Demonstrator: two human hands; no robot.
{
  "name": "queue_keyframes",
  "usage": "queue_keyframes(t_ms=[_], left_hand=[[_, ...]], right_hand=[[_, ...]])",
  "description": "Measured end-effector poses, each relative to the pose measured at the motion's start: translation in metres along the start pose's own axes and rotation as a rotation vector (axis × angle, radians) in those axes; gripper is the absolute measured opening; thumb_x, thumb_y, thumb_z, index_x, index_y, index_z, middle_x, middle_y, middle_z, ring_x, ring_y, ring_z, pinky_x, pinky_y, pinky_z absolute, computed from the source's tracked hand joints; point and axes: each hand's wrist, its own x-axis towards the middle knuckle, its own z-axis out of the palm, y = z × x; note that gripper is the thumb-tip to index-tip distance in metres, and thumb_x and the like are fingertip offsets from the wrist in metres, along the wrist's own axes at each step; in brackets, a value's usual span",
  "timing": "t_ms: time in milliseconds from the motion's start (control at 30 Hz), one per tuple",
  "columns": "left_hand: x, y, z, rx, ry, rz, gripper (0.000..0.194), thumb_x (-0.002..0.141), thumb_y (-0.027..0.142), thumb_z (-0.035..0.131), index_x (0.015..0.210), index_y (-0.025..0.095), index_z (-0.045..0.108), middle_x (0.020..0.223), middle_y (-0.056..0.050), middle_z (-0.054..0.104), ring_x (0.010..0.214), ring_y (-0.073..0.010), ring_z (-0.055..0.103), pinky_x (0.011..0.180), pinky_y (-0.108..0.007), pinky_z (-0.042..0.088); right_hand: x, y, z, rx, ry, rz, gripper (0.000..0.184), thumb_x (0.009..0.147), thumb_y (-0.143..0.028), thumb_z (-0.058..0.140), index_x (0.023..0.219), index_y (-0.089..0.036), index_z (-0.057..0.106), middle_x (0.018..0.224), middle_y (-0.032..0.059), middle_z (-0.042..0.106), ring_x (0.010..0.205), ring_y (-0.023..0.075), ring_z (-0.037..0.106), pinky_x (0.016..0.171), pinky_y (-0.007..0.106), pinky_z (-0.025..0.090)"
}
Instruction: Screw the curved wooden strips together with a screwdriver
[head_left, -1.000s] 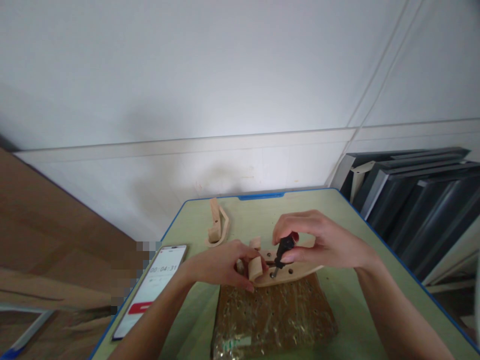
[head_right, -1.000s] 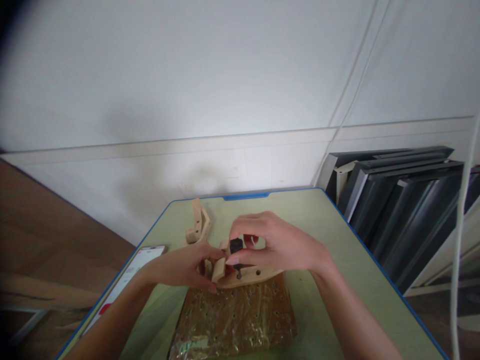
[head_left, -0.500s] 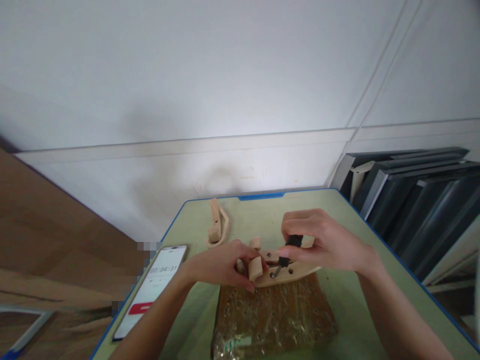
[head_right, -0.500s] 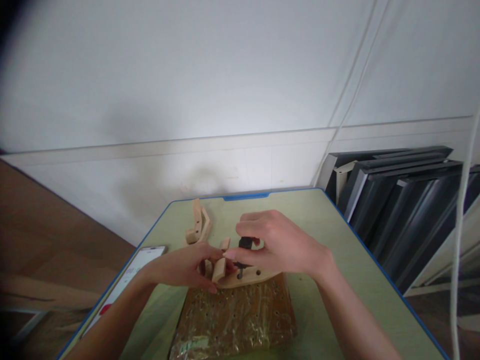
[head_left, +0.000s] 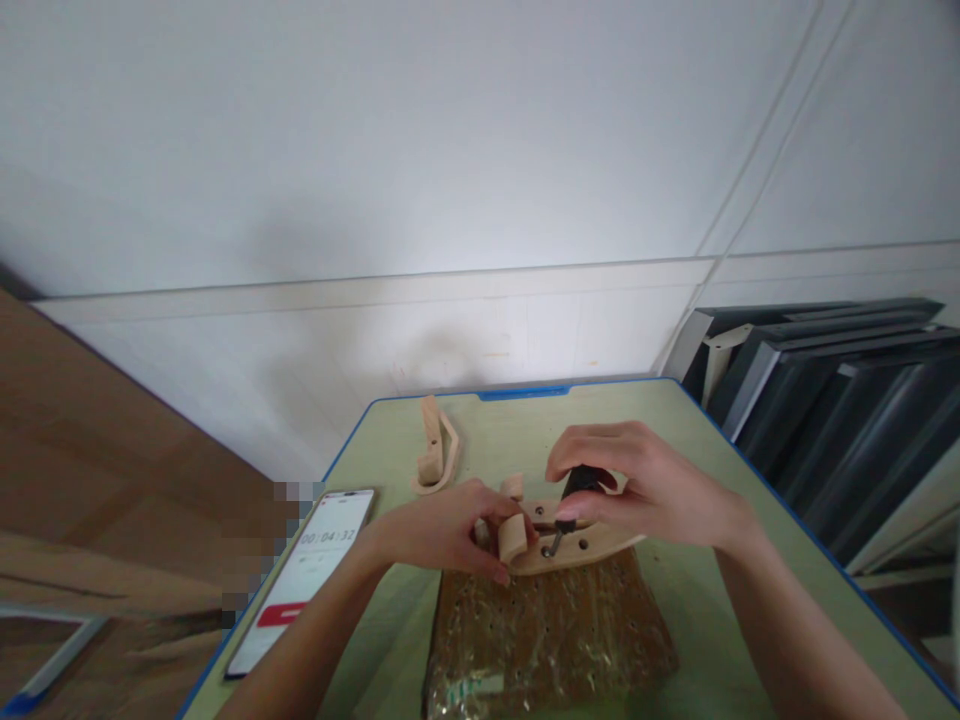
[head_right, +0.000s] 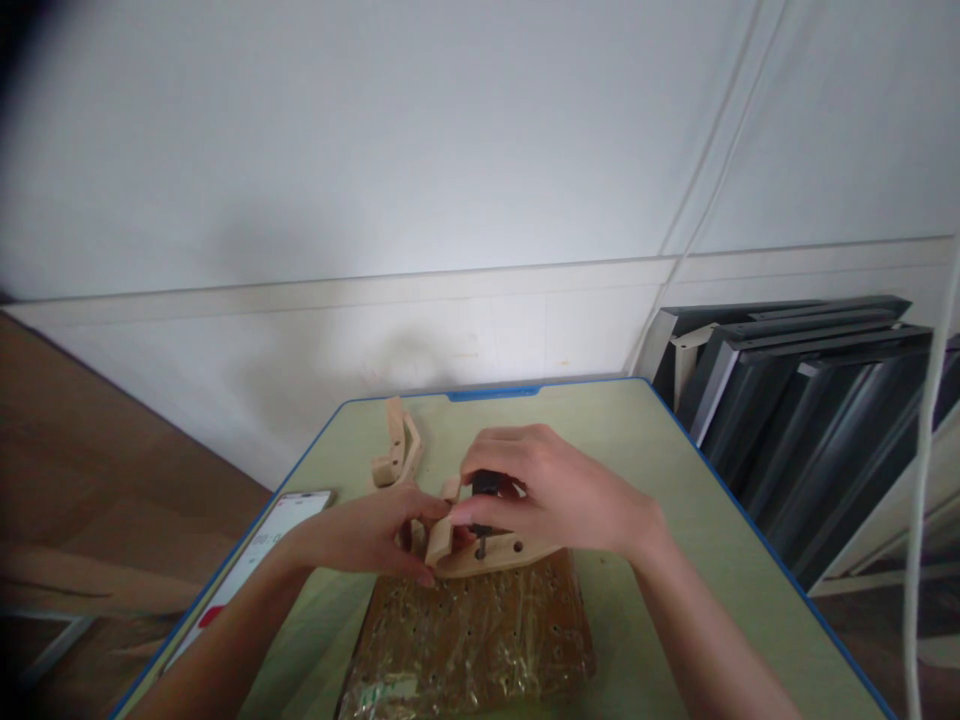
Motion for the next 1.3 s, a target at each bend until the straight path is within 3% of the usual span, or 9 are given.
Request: queue_keyframes(t_ms=[233, 500, 733, 1067, 1300], left_hand=[[0.000, 0.000, 0.001, 0.014, 0.020, 0.007, 0.032, 0.066, 0.036, 0.066, 0.093, 0.018, 0.061, 0.071, 0.001, 0.062, 0.059, -0.0104, 0.056, 0.050, -0.016, 0.037], [-0.001, 0.000, 0.000, 0.017, 0.004, 0.011, 0.033, 0.067, 0.034, 0.066, 0.095, 0.018, 0.061, 0.077, -0.001, 0.064, 0.062, -0.0115, 0.057, 0.051, -0.016, 0.039], [0.000, 0.003, 0.000, -0.013, 0.008, -0.001, 0.033, 0.066, 0.033, 0.067, 0.095, 0.019, 0.062, 0.071, 0.001, 0.062, 0.059, -0.0101, 0.057, 0.050, -0.015, 0.039], [0.000, 0.003, -0.001, -0.018, -0.009, 0.009, 0.038, 0.066, 0.037, 0.066, 0.100, 0.020, 0.060, 0.078, 0.000, 0.063, 0.062, -0.0106, 0.055, 0.053, -0.017, 0.039], [-0.001, 0.006, -0.001, 0.001, 0.007, -0.007, 0.037, 0.066, 0.034, 0.066, 0.100, 0.021, 0.061, 0.081, 0.000, 0.064, 0.063, -0.0109, 0.055, 0.054, -0.017, 0.038]], right_hand=[[-0.002, -0.001, -0.008, 0.280, -0.176, -0.101, 0.022, 0.085, -0.019, 0.045, 0.101, -0.010, 0.055, 0.092, 0.0066, 0.060, 0.083, 0.0083, 0.054, 0.074, 0.020, 0.040], [-0.008, -0.007, -0.019, 0.327, -0.314, -0.064, 0.029, 0.087, -0.012, 0.037, 0.113, -0.010, 0.050, 0.105, 0.0099, 0.057, 0.094, 0.0115, 0.053, 0.080, 0.025, 0.041], [-0.008, -0.002, -0.018, 0.297, -0.241, -0.052, 0.027, 0.088, -0.016, 0.038, 0.111, -0.012, 0.052, 0.097, 0.0067, 0.062, 0.087, 0.0089, 0.057, 0.074, 0.021, 0.041], [-0.009, 0.002, -0.014, 0.172, -0.096, -0.015, 0.021, 0.081, -0.030, 0.051, 0.095, -0.015, 0.057, 0.085, 0.0026, 0.064, 0.077, 0.0079, 0.057, 0.069, 0.019, 0.040], [-0.009, 0.005, -0.010, -0.086, 0.024, 0.077, 0.025, 0.079, -0.039, 0.051, 0.074, -0.015, 0.055, 0.064, -0.0013, 0.055, 0.058, 0.0071, 0.048, 0.056, 0.020, 0.033]])
